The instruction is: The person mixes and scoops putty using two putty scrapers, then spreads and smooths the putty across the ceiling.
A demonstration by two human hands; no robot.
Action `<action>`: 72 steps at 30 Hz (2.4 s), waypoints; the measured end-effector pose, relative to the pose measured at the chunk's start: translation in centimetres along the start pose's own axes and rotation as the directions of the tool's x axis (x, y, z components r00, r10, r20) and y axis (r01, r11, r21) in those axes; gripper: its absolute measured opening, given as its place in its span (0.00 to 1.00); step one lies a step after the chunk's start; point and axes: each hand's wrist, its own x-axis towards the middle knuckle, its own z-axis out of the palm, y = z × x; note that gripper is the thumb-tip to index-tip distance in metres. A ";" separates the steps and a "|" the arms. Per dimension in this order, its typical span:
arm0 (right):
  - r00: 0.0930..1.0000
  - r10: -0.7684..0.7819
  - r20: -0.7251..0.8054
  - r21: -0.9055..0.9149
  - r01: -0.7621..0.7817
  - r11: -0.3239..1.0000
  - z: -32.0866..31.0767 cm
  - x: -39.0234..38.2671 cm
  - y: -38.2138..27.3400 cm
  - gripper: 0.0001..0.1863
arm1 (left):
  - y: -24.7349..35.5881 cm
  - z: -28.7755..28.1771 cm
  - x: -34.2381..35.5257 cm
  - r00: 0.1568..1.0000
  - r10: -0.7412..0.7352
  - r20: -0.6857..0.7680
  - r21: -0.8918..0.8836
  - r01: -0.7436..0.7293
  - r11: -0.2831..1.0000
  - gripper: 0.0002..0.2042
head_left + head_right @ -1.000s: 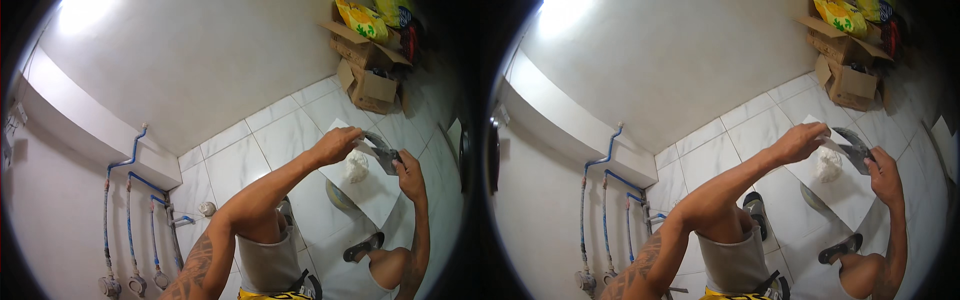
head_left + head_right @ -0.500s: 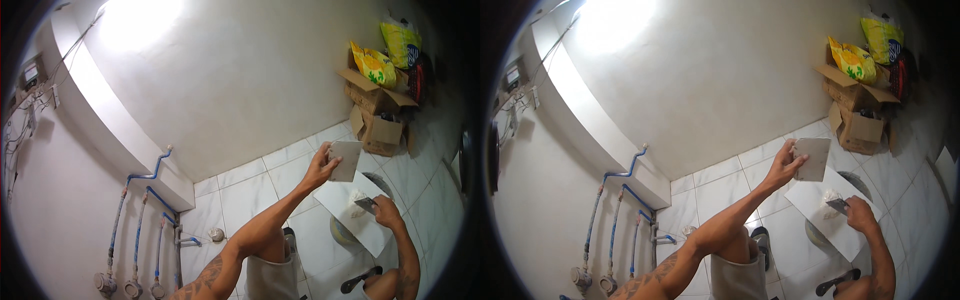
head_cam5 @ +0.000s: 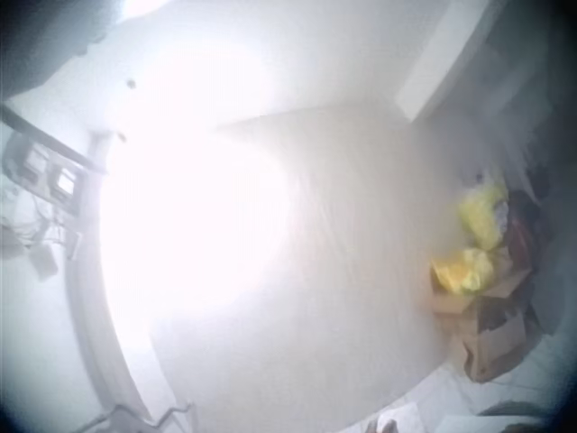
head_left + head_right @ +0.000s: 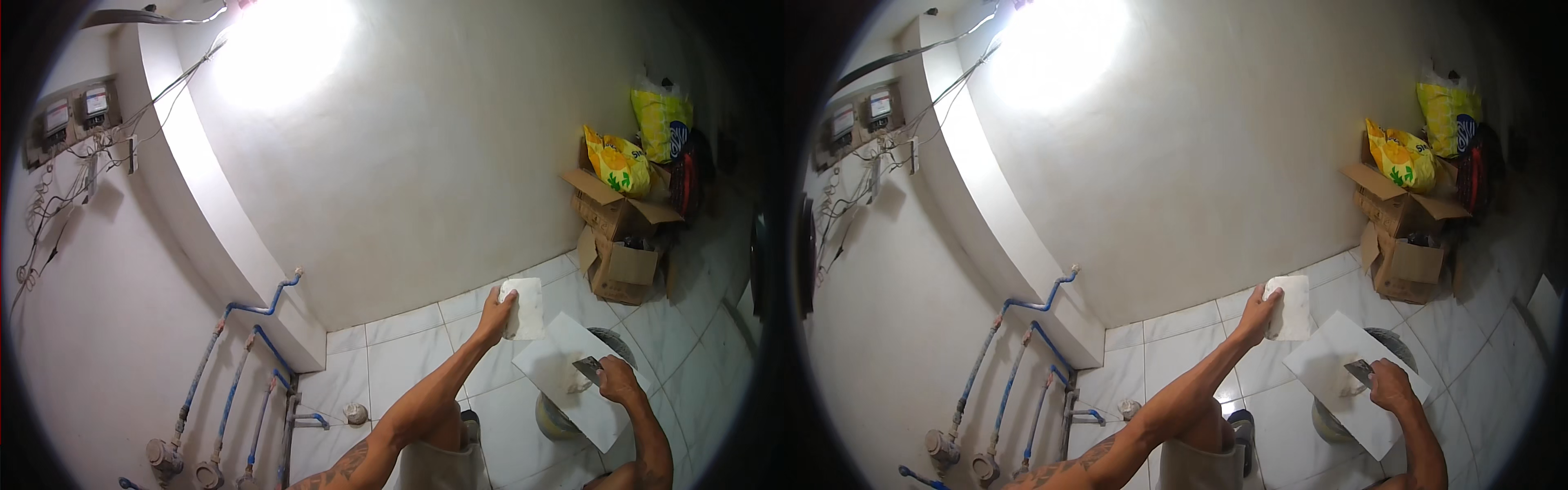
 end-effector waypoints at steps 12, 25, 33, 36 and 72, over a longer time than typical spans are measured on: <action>1.000 -0.009 0.021 0.020 0.008 1.000 -0.4 -0.1 -0.4 0.07 | 2.8 -1.3 -2.1 0.980 -0.199 -0.021 -0.001 0.199 0.980 0.18; 0.999 -0.026 0.034 0.028 0.025 0.999 -0.5 1.0 -1.0 0.07 | 1.4 -2.7 -1.4 0.978 -0.207 0.001 -0.088 0.207 0.974 0.16; 0.999 -0.030 0.034 0.021 0.029 0.999 -0.7 0.6 -0.9 0.07 | 1.4 -1.9 -1.4 0.971 -0.239 0.022 -0.097 0.240 0.966 0.17; 0.999 -0.018 0.039 0.030 0.017 0.999 -0.5 0.6 -0.9 0.07 | 1.2 -2.3 -1.2 0.971 -0.237 0.032 -0.083 0.239 0.967 0.18; 0.968 -0.142 -0.205 -0.115 0.121 0.986 -3.5 -0.5 -1.9 0.14 | -0.9 -5.1 1.5 0.972 -0.234 0.016 0.167 0.228 0.959 0.24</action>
